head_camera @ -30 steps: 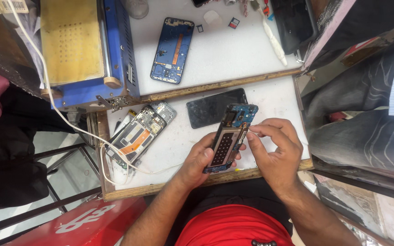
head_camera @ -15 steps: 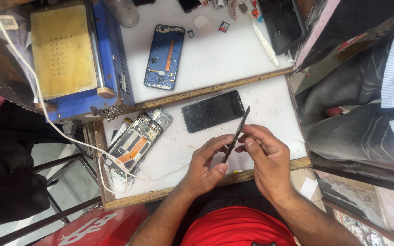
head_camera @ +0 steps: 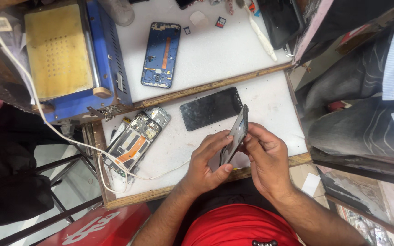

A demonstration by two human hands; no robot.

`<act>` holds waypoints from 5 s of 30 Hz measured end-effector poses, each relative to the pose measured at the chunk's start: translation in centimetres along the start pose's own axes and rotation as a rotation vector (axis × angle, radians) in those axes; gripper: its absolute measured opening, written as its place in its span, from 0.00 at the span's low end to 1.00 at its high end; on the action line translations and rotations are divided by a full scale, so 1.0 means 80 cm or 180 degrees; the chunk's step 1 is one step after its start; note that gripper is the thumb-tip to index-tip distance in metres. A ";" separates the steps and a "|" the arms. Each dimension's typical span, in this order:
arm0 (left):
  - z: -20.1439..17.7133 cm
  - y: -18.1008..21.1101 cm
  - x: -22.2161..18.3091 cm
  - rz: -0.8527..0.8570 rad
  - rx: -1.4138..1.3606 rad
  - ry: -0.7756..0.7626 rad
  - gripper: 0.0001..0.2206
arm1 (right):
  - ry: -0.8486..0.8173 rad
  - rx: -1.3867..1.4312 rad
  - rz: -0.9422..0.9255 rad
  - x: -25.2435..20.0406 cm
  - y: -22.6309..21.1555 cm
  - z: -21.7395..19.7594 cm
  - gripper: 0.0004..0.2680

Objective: The person handles several disassembled smartphones and internal components on a cluttered workbench. They pick up and inspect a phone chassis, a motherboard, and a screen assembly, moving them around the workspace while another person stands nearby.

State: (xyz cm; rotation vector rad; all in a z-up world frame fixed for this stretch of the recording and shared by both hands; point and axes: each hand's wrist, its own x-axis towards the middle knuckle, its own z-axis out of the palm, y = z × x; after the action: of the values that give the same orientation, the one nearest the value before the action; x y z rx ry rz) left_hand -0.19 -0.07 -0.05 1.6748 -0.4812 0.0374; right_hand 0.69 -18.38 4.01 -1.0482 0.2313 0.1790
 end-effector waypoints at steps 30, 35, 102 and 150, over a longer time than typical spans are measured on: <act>0.006 -0.006 -0.014 -0.0949 -0.2293 -0.0577 0.33 | -0.0895 0.0403 0.0106 0.022 0.017 -0.068 0.08; 0.014 -0.010 -0.014 -0.0789 -0.2333 -0.0637 0.31 | -0.0856 0.0585 -0.0014 0.019 0.027 -0.078 0.06; -0.065 -0.015 -0.004 -0.0686 -0.0969 -0.0164 0.35 | -0.1145 -0.5122 -0.1915 0.089 -0.002 -0.021 0.03; -0.037 -0.017 0.085 0.0059 0.0252 0.0279 0.12 | -0.0671 -0.4357 -0.1780 0.052 -0.055 -0.007 0.19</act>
State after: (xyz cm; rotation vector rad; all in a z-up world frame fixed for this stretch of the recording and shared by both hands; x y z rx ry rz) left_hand 7.18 0.87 1.22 1.7385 -0.4336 0.1446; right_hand 5.76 -20.88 6.26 -2.3792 -0.4694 -0.1006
